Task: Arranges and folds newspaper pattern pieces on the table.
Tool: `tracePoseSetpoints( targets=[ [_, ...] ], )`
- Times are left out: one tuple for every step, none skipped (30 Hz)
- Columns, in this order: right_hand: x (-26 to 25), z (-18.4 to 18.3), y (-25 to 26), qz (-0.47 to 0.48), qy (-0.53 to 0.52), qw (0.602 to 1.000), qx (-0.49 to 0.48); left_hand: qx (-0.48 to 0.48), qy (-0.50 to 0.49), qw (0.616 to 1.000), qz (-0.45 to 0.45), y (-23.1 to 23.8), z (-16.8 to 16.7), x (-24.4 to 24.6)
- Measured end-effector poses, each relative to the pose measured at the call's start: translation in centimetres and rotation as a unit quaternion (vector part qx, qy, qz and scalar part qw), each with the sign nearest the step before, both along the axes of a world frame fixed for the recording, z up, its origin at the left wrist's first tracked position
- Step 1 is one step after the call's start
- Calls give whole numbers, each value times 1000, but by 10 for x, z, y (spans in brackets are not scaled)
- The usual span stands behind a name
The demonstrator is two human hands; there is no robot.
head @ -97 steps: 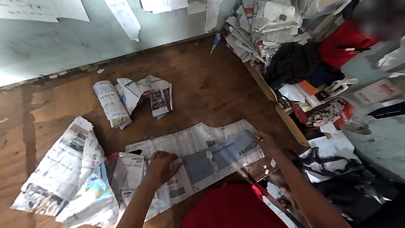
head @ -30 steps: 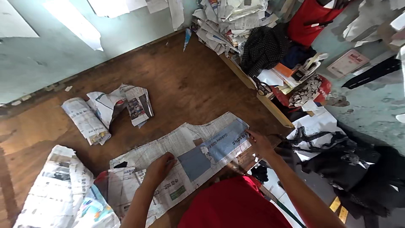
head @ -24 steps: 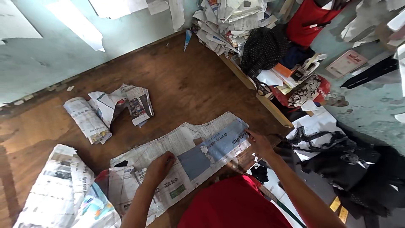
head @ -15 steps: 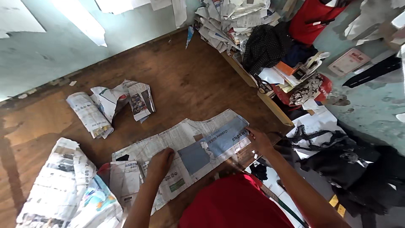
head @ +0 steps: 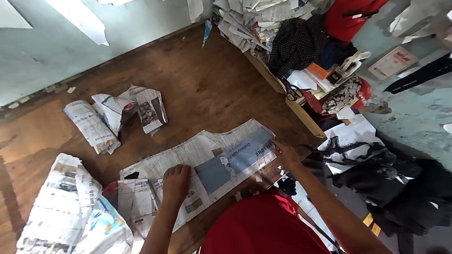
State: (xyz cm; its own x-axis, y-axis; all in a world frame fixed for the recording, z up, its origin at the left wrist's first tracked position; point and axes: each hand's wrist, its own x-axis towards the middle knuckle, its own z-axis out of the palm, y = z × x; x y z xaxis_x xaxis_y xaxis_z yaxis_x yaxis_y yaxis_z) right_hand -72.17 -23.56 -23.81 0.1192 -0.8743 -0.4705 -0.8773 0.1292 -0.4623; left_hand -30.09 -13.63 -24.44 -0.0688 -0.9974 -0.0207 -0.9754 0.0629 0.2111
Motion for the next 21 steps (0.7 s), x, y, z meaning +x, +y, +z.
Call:
tracePoseSetpoints(
  targets=[
    [0, 1, 0, 0, 0, 1000, 5, -15, -3, 1000, 2, -1, 1, -8],
    [0, 2, -1, 2, 1, 1000, 10, -23, 7, 1000, 0, -4, 2, -20],
    [1, 3, -1, 1, 2, 1000, 16, -25, 21, 999, -6, -9, 3, -36],
    [1, 4, -2, 0, 2, 1000, 21, -27, 34, 999, -18, -15, 1, -55],
    [1, 5, -2, 1, 0, 1000, 24, -31, 52, 998, -35, -21, -2, -77],
    [1, 5, -3, 1, 0, 1000, 28, -39, 74, 995, -59, -30, -6, -101],
    [2, 7, -4, 1, -1, 1000, 30, -39, 93, 991, -84, -39, -10, -126],
    [1, 8, -4, 2, 0, 999, 34, -31, 104, 988, -108, -47, -13, -150],
    [1, 9, -4, 3, 1, 999, 36, -23, 108, 985, -130, -54, -17, -172],
    [1, 9, -4, 3, 2, 999, 35, -24, 106, 983, -150, -61, -22, -191],
    [1, 9, -5, 3, 2, 999, 36, -31, 104, 980, -166, -67, -27, -206],
    [1, 11, -6, 3, 1, 999, 41, -42, 93, 978, -179, -71, -33, -216],
    [1, 13, -7, 2, -1, 999, 48, -49, 73, 978, -189, -74, -41, -223],
    [1, 14, -8, 1, -3, 999, 49, -46, 49, 979, -195, -75, -49, -227],
    [0, 13, -7, 2, -9, 999, 40, -46, 30, 979, -197, -74, -56, -227],
    [0, 11, -6, 7, -8, 999, 35, -47, 24, 979, -198, -73, -61, -227],
    [-1, 9, -5, 14, -5, 999, 29, -55, 24, 978, -198, -73, -64, -226],
    [-1, 7, -3, 22, -2, 1000, 15, -58, 26, 978, -197, -73, -65, -226],
    [-1, 1, 2, 30, -1, 1000, -11, -57, 27, 979, -196, -73, -66, -225],
    [-1, -4, 7, 43, 4, 998, -40, -52, 27, 979, -195, -73, -65, -225],
    [-3, -9, 13, 63, 7, 995, -74, -50, 28, 980, -193, -73, -64, -226]
  ],
)
